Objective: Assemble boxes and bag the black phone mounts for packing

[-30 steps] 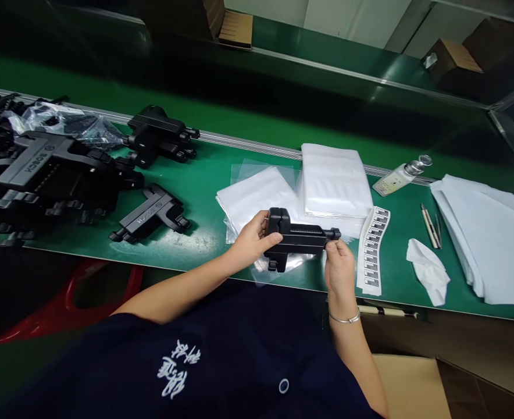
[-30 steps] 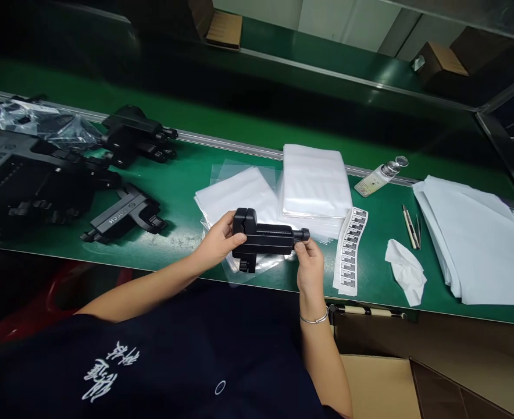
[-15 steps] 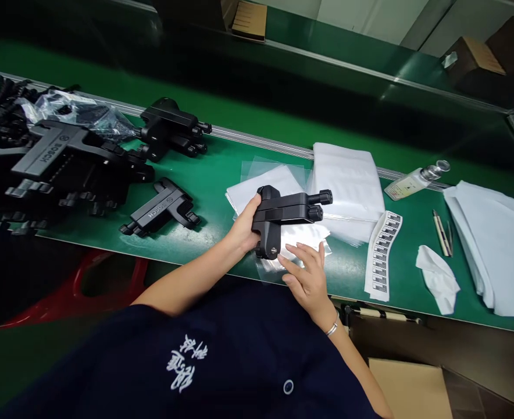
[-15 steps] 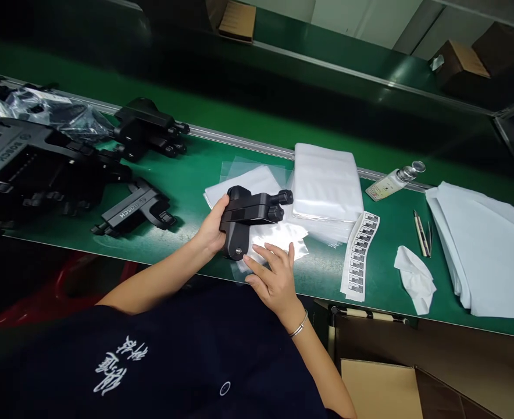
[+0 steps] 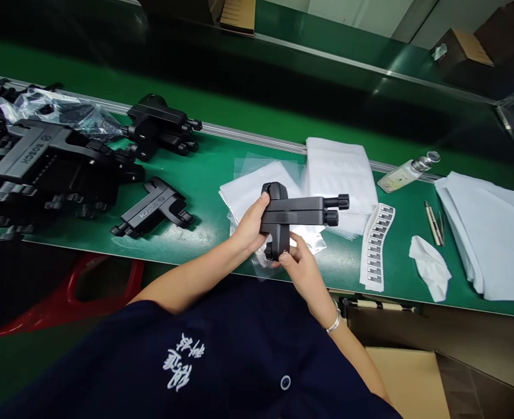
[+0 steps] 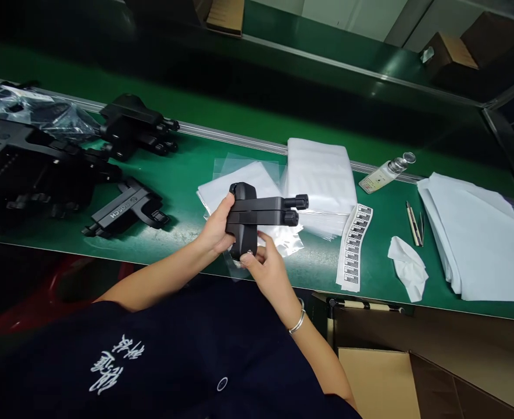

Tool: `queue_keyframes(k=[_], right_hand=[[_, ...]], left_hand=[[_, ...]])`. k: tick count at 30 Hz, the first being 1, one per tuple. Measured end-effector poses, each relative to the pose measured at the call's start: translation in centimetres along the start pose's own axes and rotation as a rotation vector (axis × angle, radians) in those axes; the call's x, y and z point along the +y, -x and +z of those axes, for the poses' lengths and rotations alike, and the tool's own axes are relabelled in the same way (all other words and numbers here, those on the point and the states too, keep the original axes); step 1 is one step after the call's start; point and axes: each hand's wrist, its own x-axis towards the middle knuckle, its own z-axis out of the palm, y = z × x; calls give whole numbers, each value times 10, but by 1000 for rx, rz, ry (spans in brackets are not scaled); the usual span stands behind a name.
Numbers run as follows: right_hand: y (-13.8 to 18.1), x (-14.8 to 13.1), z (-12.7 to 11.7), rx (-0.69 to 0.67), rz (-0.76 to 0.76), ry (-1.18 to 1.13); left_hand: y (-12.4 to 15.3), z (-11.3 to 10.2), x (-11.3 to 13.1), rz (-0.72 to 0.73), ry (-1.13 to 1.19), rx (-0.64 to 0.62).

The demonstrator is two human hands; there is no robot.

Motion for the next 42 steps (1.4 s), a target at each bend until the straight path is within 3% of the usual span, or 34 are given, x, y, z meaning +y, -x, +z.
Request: queue_keyframes(k=[6, 12, 17, 24, 29, 32, 34, 38, 40, 42], right_hand=[[-5, -2, 8, -157, 96, -199], [-7, 1, 3, -144, 137, -199], [-1, 0, -7, -211, 92, -243], [2, 3, -13, -125, 109, -218], [7, 1, -39, 192, -146, -264], [6, 1, -54, 304, -138, -332], [3, 7, -61, 364, -79, -388], [-4, 30, -67, 377, -45, -598], [-5, 39, -65, 371, -41, -668], [-5, 43, -61, 335, 1, -742]], left_hand=[[-5, -3, -5, -9, -19, 54], [-2, -3, -7, -20, -30, 2], [-7, -3, -4, -107, 20, 36], [-11, -1, -5, -181, 3, -57], [-2, 7, -9, -35, -110, -44], [9, 14, -10, 118, -310, -154], [17, 18, -7, 165, -406, -311], [28, 19, 4, 3, -449, -746], [30, 19, 5, -5, -503, -817], [31, 20, 5, 66, -618, -763]])
